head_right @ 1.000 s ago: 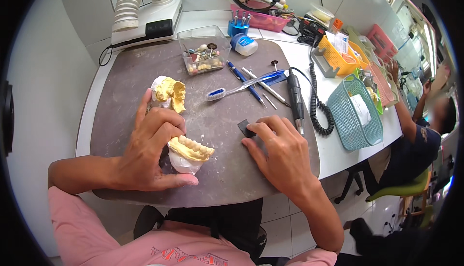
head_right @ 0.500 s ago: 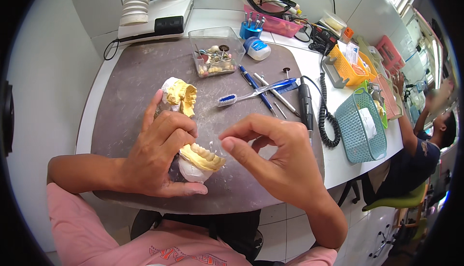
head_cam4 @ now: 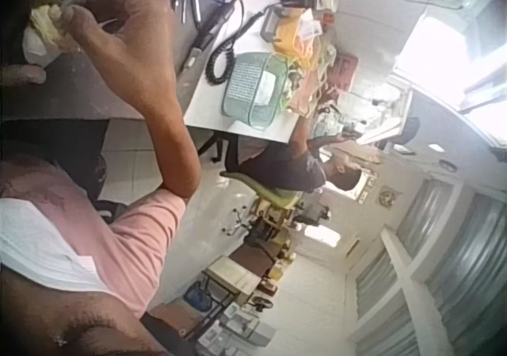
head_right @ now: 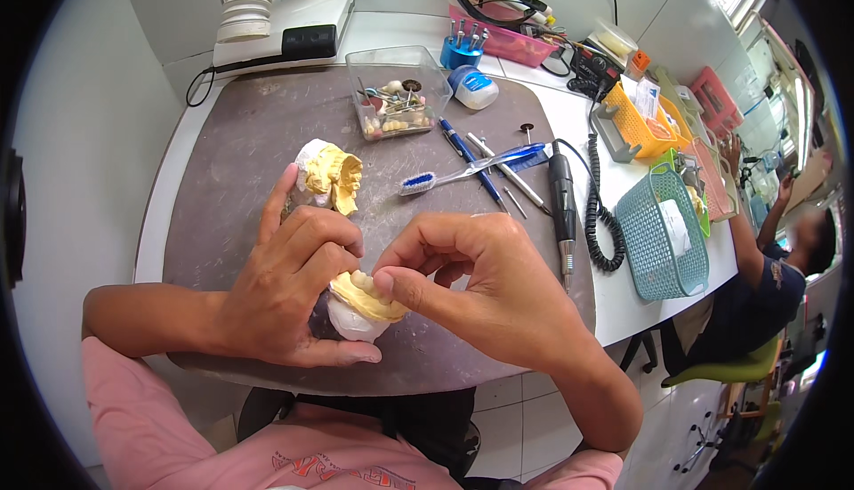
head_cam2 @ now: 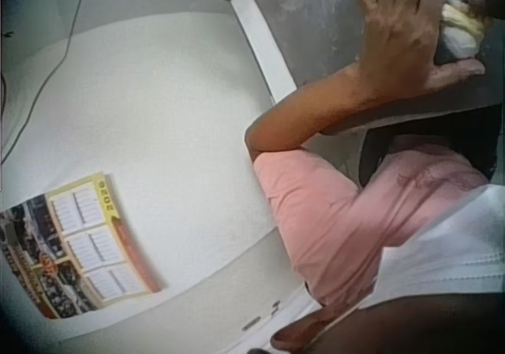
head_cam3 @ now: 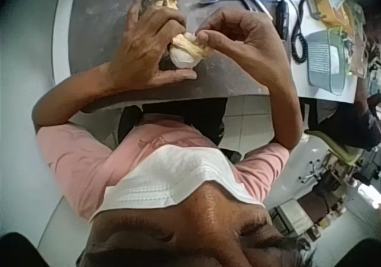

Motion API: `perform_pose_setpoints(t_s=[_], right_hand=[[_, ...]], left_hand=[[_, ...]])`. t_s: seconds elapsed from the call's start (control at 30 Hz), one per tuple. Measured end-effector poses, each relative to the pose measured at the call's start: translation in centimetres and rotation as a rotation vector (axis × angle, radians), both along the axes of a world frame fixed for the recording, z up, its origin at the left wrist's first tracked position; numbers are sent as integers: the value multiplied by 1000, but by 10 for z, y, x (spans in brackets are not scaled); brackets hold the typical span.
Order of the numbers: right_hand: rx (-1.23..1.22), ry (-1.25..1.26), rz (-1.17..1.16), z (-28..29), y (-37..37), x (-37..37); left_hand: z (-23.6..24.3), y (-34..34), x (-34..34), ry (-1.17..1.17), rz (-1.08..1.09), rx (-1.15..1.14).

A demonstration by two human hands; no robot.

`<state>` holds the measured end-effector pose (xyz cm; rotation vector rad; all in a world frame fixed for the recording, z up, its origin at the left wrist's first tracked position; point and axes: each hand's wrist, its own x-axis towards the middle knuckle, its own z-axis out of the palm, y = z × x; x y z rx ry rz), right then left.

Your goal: The person removes a prosthetic part from a dental model on an articulator, uses a dental handpiece to shave the part, and then replaces it on the model.

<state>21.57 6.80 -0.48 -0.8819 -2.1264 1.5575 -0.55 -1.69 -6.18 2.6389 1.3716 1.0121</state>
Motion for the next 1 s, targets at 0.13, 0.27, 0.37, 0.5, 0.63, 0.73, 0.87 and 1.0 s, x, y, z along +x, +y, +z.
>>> perform_pose_setpoints(t_s=[0.13,0.27,0.37,0.5,0.63,0.73,0.87,1.0], right_hand=[[-30,12,6,0,0,-1],[-45,5,35,4,2,-2],[-68,-4,51,5,4,-4],[-113,-5,30,8,3,-5],[-91,25,27,2,3,-4],[-32,56,15,-2,-3,-2],[228,74,0,-12,-13,3],[330,64,-106,-34,-37,8]], left_hand=[[1,0,-1,-2,-7,-3],[-1,3,-2,2,-16,7],[-1,3,-1,5,-13,13],[0,4,-2,12,-12,8],[-1,5,-2,1,-19,5],[2,2,-3,-8,-26,0],[8,0,-5,15,-27,-28],[5,-3,-3,-4,-14,16]])
